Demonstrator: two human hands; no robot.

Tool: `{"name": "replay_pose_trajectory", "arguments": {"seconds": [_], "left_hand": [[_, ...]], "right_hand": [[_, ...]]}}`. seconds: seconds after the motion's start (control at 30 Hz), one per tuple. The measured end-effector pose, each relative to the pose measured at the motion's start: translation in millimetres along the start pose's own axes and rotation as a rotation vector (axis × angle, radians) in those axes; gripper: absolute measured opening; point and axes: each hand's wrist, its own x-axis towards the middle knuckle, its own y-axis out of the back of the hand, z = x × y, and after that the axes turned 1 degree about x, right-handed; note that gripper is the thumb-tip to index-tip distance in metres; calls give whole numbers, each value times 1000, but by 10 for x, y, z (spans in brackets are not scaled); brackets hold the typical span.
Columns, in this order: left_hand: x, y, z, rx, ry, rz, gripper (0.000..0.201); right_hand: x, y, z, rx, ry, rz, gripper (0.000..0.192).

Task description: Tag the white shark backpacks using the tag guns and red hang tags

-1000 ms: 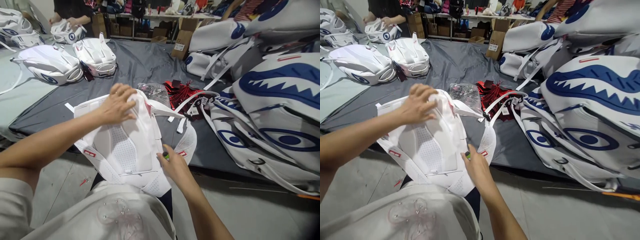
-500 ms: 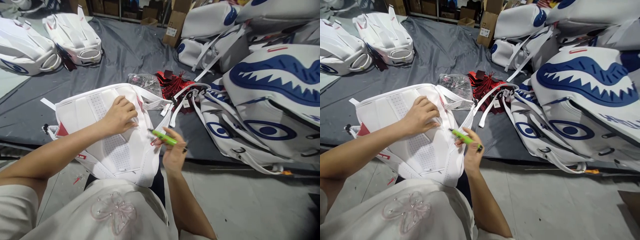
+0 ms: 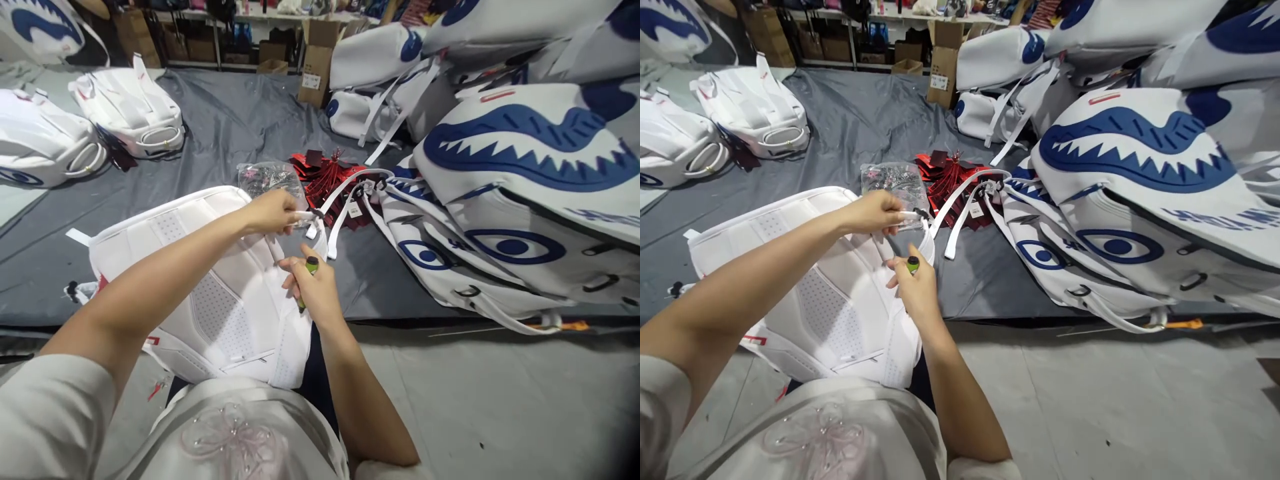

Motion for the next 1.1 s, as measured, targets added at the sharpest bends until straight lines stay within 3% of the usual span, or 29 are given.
{"name": "replay_pose_trajectory", "arguments": {"seconds": [0.13, 0.3, 0.57, 0.67, 0.73, 0.8, 0.87, 0.9, 1.0, 1.1], "left_hand": [[-61, 33, -31, -118, -2, -93, 27], [-29, 24, -85, -214, -52, -118, 28], [-61, 78, -99, -385, -130, -229, 35], [-77, 88, -115, -429, -151, -239, 40], [-74, 89, -142, -466, -154, -238, 41], [-65, 87, -172, -502, -157, -242, 40], [-54, 86, -197, -531, -166, -245, 38], [-50, 85, -207, -541, -173, -246, 36], [-39, 78, -226, -551, -177, -260, 32], [-27, 63, -230, -543, -167, -279, 30]], "right_hand": [[199, 135, 19, 45, 100, 149, 67], [366, 205, -32, 53, 102, 139, 47], [329, 138, -41, -157, 282, 214, 18], [245, 113, -94, -136, 370, 151, 17], [100, 208, -149, -9, 352, 52, 19], [-85, 444, -174, 118, 296, -121, 27], [-238, 794, -136, 168, 307, -284, 49], [-283, 984, -94, 139, 330, -299, 60], [-292, 1413, 53, -160, 235, -47, 56], [-226, 1402, 96, -360, 187, 308, 40]]}}
